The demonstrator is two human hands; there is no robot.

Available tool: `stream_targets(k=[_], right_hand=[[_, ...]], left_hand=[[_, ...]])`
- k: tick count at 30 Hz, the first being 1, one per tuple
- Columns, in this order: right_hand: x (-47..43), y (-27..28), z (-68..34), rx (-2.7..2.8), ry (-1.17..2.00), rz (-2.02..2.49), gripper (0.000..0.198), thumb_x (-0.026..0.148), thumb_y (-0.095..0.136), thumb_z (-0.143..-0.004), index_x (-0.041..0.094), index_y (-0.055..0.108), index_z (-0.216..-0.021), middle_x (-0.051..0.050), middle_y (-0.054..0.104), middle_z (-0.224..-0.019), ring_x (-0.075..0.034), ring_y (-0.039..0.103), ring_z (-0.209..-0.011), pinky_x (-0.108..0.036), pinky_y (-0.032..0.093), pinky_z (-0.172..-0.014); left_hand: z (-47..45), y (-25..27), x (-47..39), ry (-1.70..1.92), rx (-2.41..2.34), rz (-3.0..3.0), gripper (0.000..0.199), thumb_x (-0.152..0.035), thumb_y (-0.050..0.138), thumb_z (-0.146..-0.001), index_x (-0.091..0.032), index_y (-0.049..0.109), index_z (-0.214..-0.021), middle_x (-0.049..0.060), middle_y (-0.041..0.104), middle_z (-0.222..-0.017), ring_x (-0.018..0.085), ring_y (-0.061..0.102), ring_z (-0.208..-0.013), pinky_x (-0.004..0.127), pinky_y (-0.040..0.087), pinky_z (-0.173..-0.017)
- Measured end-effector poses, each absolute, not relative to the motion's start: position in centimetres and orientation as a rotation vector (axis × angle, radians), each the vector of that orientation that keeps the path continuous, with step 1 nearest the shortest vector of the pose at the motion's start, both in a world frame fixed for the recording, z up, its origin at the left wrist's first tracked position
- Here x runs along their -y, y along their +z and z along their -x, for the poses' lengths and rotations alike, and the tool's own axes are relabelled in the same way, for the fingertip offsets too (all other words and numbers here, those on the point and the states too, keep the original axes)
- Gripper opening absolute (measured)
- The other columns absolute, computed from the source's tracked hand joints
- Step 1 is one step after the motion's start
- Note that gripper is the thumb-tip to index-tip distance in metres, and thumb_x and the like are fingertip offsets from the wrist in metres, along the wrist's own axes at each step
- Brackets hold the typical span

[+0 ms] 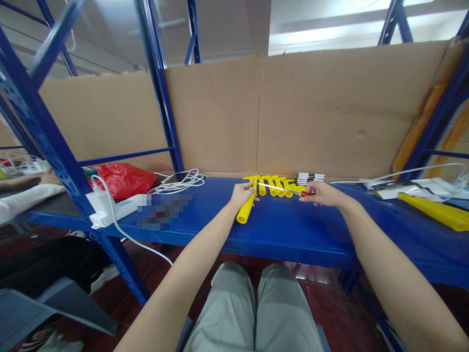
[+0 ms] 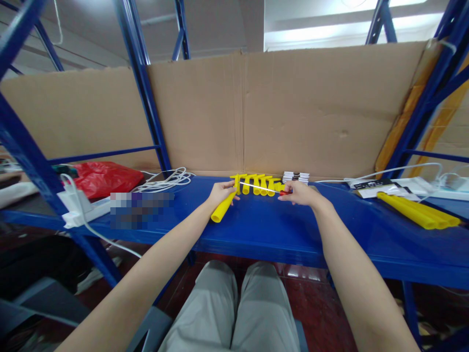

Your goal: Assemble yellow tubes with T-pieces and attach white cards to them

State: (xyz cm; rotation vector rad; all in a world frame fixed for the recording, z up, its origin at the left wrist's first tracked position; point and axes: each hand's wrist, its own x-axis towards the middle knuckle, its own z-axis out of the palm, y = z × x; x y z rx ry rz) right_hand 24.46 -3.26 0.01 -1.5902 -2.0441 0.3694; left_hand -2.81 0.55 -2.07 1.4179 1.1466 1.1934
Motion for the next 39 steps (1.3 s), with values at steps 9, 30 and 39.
stream_targets(k=[9,30,39], right_hand=[[3.57,0.60,-24.82,2.187,0.449,1.566,0.058,0.077,0.057,-0.063,0.019,0.058,-0.073,-0.002,0.058,-0.060,-0.013,0.051,-0.052,-0.026,0.040,-0.050],[3.46,0.27,-25.12,2.119,0.387,1.500,0.058,0.076,0.064,-0.056,0.020,0.055,-0.070,0.000,0.057,-0.058,-0.013,0.051,-0.053,-0.026,0.039,-0.050],[3.81,0.85,-25.19,2.163,0.512,1.585,0.064,0.082,0.057,-0.057,0.019,0.058,-0.068,-0.001,0.055,-0.055,-0.010,0.045,-0.046,-0.025,0.035,-0.045]], left_hand=[[2.63,-1.72,-0.06,1.192,-1.160,-1.412,0.047,-0.003,0.054,-0.084,-0.005,0.057,-0.130,0.014,0.073,-0.093,0.011,0.064,-0.047,0.016,0.045,-0.038],[2.67,-2.03,-0.37,1.191,-1.145,-1.426,0.049,-0.006,0.060,-0.082,-0.009,0.058,-0.131,0.011,0.074,-0.090,0.012,0.066,-0.050,0.015,0.046,-0.040],[2.56,-1.69,-0.06,1.164,-1.163,-1.422,0.052,-0.004,0.058,-0.083,-0.008,0.054,-0.134,0.013,0.073,-0.093,0.010,0.064,-0.046,0.016,0.045,-0.039]])
